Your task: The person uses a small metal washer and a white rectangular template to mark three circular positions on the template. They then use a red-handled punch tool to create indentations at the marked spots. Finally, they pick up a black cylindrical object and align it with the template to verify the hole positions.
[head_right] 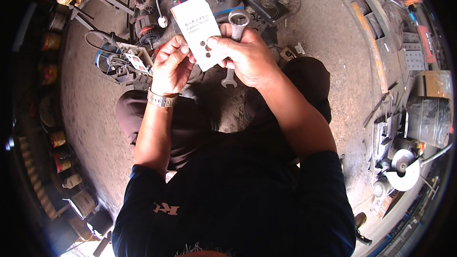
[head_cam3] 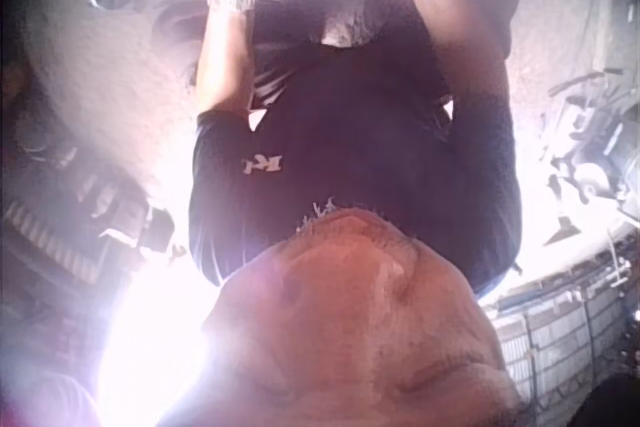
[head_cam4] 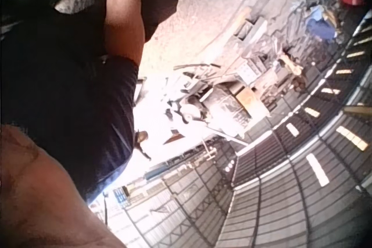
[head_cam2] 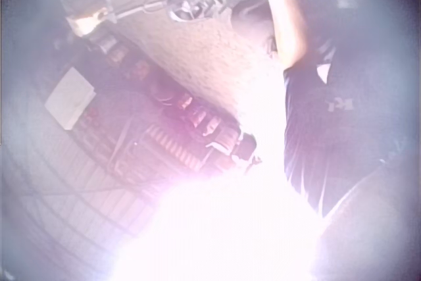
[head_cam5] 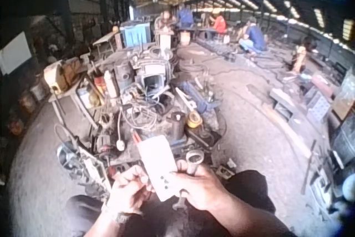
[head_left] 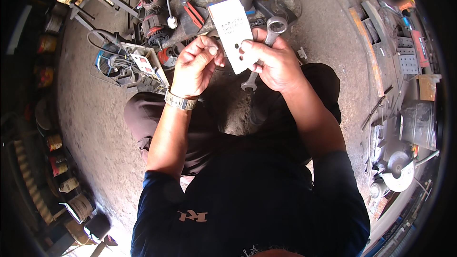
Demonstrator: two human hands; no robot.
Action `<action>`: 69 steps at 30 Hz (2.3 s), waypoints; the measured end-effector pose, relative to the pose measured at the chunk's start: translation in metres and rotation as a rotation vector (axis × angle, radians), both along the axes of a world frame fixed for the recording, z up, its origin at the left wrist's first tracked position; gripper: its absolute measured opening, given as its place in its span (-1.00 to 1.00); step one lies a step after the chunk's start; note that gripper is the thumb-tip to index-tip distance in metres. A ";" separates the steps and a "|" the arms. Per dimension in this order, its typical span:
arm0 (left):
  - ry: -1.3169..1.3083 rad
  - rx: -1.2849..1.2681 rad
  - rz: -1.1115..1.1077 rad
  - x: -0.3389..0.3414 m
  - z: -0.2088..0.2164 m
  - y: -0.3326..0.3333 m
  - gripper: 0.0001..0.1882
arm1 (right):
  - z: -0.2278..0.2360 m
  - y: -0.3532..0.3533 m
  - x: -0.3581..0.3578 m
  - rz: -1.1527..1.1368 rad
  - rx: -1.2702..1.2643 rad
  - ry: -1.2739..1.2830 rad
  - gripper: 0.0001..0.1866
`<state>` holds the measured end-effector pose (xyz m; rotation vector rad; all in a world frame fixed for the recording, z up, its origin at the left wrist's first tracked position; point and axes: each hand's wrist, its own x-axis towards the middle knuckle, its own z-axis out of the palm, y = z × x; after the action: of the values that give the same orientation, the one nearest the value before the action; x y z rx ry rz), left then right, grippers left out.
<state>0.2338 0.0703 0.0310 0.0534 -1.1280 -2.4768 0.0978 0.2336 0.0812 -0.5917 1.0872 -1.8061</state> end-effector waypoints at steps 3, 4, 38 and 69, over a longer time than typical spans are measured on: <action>-0.110 -0.020 0.025 0.002 -0.007 0.000 -0.90 | -0.006 -0.001 -0.003 -0.031 0.005 0.018 -0.90; -0.113 0.002 0.013 0.003 -0.010 -0.001 -0.90 | -0.005 -0.002 -0.003 -0.055 0.022 0.015 -0.89; -0.308 -0.117 0.201 -0.006 -0.012 0.023 -0.81 | -0.032 -0.013 0.011 -0.117 0.171 0.145 -0.76; -0.378 -0.128 0.181 -0.007 -0.030 0.025 -0.78 | -0.053 -0.012 0.009 -0.107 0.232 0.132 -0.79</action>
<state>0.2268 0.0957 0.0006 0.5812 -1.3625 -2.2834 0.1070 0.2219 0.0280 -0.5273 1.4190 -1.7178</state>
